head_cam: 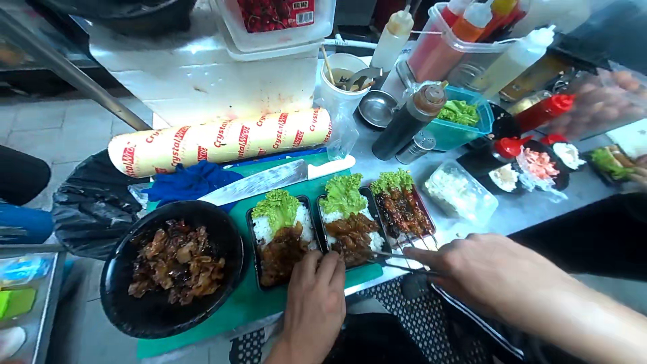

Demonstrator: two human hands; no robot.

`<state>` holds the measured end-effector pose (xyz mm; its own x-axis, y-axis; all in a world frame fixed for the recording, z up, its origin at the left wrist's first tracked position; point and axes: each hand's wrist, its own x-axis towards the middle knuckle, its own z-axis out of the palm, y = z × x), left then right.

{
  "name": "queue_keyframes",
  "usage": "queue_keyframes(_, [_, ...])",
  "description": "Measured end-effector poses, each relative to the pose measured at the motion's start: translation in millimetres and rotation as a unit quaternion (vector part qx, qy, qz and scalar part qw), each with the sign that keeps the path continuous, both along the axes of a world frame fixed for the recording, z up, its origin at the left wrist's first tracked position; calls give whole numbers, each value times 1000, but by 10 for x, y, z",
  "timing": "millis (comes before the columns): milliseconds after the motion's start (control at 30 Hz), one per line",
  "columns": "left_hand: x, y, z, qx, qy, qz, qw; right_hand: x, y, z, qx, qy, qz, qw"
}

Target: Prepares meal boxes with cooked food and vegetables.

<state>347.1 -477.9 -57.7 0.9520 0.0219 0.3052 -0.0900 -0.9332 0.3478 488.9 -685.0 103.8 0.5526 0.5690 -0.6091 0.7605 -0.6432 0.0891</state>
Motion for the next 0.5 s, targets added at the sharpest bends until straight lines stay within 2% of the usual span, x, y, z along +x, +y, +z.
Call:
queue_keyframes(133, [-22,-24,-56,-16,-20,-16,1000,100,112,-45,57,-62,0,996])
queue_keyframes(267, [-53,-17,-58,-13,-27,14,999,94,260,-126,16,25,-12,999])
queue_keyframes(400, [-39,-64,14,-18,-1,-28,999,98,185,-168,19,2,-38,999])
queue_keyframes(500, [-107,71,80,-51,-27,-57,997,54,170,-114,42,-8,-62,997])
